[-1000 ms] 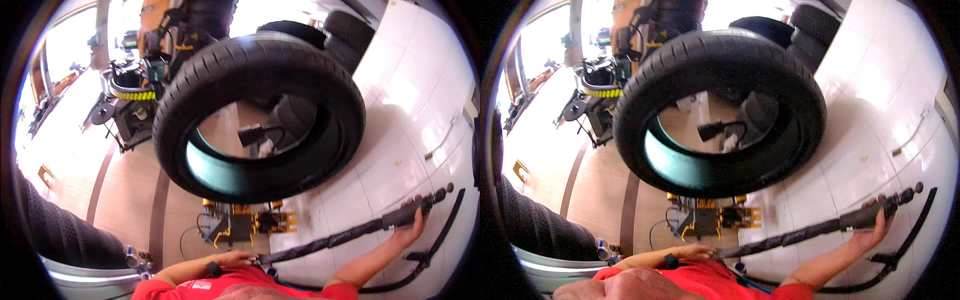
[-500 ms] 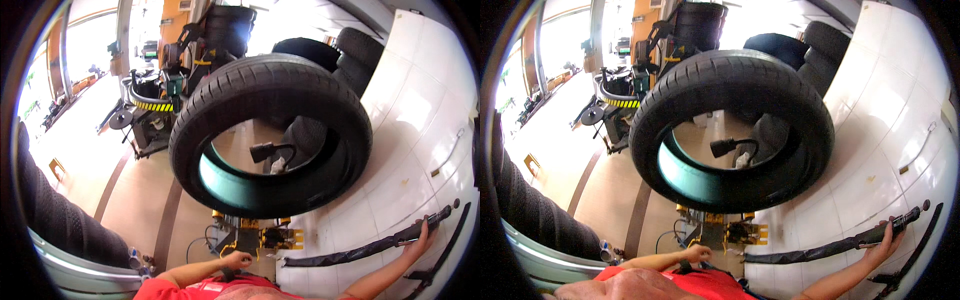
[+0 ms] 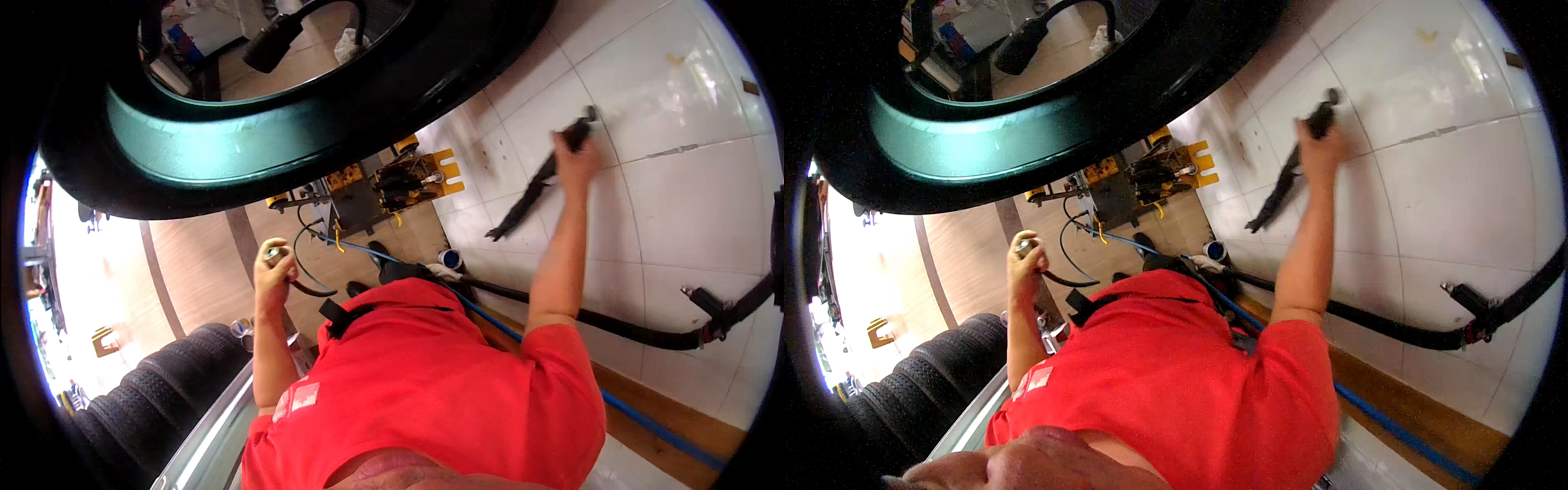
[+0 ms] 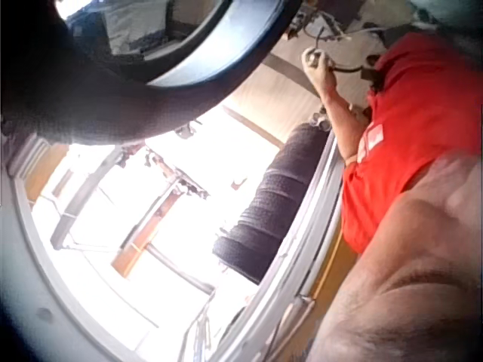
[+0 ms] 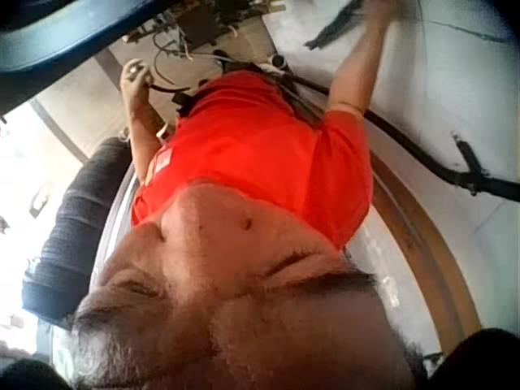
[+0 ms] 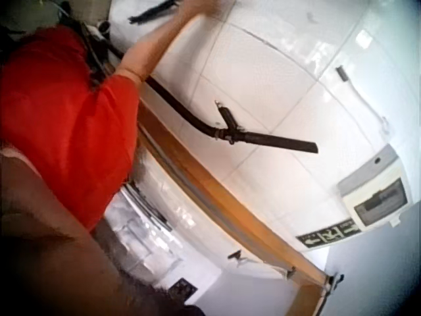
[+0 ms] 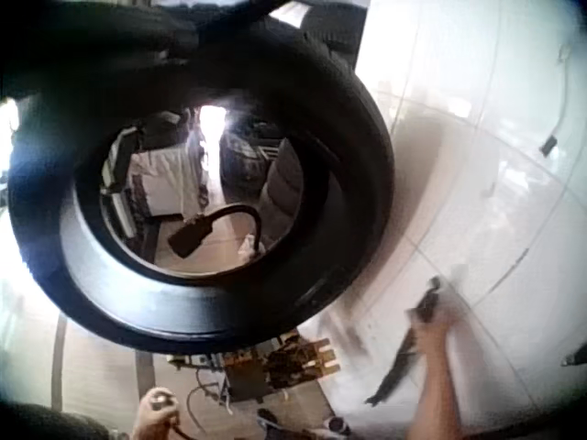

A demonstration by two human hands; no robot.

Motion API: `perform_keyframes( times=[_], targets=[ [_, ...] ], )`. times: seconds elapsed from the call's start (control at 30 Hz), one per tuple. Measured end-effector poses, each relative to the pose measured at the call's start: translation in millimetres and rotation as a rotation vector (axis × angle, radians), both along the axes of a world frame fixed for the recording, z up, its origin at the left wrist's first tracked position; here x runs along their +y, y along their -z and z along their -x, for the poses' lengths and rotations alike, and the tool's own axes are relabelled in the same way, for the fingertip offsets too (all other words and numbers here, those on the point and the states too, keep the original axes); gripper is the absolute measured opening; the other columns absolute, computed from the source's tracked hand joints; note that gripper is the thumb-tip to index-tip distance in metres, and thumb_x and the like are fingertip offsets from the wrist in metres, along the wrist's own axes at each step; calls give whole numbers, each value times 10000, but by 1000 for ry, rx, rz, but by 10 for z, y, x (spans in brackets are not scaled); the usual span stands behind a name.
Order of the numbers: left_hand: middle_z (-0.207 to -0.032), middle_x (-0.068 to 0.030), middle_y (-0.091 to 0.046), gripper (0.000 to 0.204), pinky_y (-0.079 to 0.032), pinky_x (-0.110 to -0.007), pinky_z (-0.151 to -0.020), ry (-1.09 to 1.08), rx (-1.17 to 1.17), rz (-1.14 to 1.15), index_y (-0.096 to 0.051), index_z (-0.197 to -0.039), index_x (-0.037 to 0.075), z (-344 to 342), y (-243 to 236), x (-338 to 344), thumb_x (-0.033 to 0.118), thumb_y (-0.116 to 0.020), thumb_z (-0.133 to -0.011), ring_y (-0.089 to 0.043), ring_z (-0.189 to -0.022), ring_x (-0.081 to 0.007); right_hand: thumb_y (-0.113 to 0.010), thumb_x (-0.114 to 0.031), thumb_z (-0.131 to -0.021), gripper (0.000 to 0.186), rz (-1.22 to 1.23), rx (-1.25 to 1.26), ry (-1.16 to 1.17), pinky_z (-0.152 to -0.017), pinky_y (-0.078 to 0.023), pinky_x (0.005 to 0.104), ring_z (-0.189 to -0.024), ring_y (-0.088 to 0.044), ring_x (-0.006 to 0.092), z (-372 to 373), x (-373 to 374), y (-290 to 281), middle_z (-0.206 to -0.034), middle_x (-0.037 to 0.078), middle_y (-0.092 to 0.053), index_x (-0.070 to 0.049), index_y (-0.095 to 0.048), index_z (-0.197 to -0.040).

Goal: The person uses a power tool to buff the interior surface of a tire mounted on a stand. They walk to a workbench to retrieve a small part, then return to the tire and apply a component to the buffed area by hand.

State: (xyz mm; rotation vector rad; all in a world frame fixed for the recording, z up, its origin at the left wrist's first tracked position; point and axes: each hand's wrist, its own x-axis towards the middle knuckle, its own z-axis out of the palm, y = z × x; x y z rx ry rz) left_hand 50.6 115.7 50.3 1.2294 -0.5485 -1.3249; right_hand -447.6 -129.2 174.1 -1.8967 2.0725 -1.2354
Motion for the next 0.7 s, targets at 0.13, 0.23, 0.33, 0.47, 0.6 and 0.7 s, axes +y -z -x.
perform_keyframes(
  times=[0.13,0.23,0.33,0.47,0.6,0.7],
  targets=[
    [-827,-70,-547,325,-408,-221,-525,-8,47,95,-492,-1095,35,-187,-297,-93,-35,-569,-787,-495,-588,-97,-708,-134,-651,183,-267,-195,-187,-584,-476,348,-600,-587,181,95,-394,1634,-636,98,-623,8,-638,-743],
    [-852,-91,-551,343,-418,-233,-530,-70,72,91,-489,-1099,32,-189,-481,-93,1,-561,-765,-502,-583,-111,-754,-170,-643,248,-450,-467,-187,-602,-484,359,-619,-601,191,-27,-479,2653,-672,95,-648,8,-650,-781],
    [-849,-100,-557,328,-432,-238,-520,-105,13,45,-488,-1071,28,-184,-545,-17,7,-563,-753,-504,-575,-118,-778,-211,-668,383,-522,-321,-258,-706,-483,356,-799,-636,229,-376,-539,2989,-842,128,-674,9,-653,-956],
    [-807,-100,-561,304,-426,-221,-514,-103,4,-65,-487,-1042,32,-114,-669,-44,-7,-587,-758,-514,-565,-116,-721,-77,-750,491,-475,-487,-335,-865,-460,279,-980,-604,167,-486,-564,3423,-1075,117,-645,-8,-569,-1213],
    [-804,-101,-564,289,-407,-221,-494,-122,51,-83,-485,-1038,36,-55,-706,-101,1,-584,-769,-499,-549,-110,-711,-61,-759,586,-559,-538,-515,-938,-421,283,-1101,-549,172,-419,-666,3264,-1219,132,-581,-43,-494,-1303],
    [-819,-98,-562,286,-395,-215,-492,-118,130,-74,-485,-1041,42,-40,-695,-164,2,-583,-775,-492,-556,-107,-709,-52,-758,611,-534,-356,-626,-936,-423,287,-1110,-543,175,-410,-703,3162,-1232,133,-576,-61,-477,-1322]
  ],
)
